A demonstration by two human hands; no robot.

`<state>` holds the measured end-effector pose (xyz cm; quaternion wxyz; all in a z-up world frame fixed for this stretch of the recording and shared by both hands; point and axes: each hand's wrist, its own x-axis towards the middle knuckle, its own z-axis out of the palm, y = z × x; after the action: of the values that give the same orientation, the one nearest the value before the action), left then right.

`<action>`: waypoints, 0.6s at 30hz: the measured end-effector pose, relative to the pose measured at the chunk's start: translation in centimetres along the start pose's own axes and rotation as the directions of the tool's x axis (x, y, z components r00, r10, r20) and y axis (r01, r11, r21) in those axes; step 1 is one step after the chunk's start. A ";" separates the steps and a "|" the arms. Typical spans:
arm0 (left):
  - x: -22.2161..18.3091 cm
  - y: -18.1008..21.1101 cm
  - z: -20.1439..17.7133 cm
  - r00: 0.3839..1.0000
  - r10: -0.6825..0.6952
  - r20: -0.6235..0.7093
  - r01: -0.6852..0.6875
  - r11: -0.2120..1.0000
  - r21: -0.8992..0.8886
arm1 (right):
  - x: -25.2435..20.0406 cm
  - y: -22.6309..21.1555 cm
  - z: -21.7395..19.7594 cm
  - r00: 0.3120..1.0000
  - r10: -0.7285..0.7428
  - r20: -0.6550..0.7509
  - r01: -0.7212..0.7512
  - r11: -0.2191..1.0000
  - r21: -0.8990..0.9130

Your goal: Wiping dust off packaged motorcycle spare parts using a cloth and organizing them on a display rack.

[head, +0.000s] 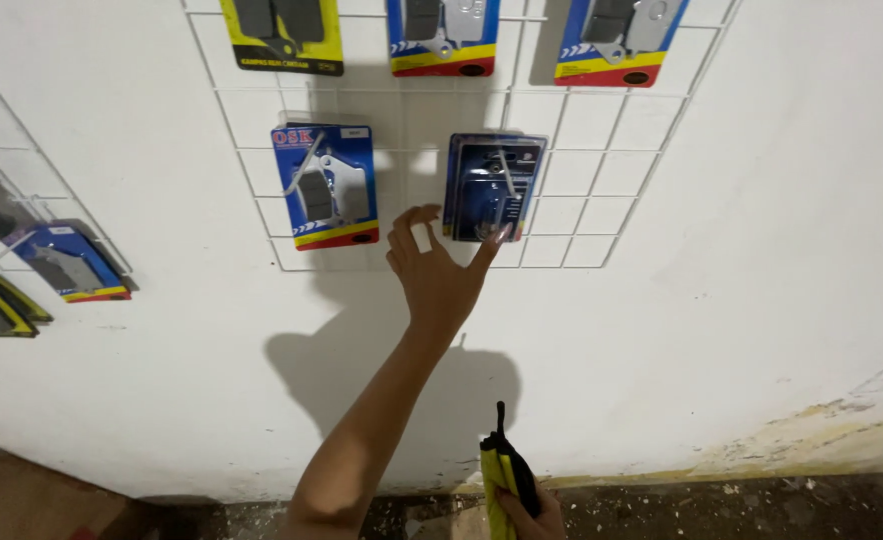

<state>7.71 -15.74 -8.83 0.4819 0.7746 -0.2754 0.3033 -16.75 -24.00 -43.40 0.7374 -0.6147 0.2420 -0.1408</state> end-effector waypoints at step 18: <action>-0.1 2.4 -1.5 0.998 -0.058 -0.036 0.053 0.990 -0.131 | -0.3 1.9 -1.4 0.996 -0.069 -0.049 0.065 0.995 -0.081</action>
<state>5.59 -15.27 -6.96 0.5451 0.7426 -0.2631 0.2865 -17.88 -24.62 -45.33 0.7008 -0.6473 0.2456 -0.1718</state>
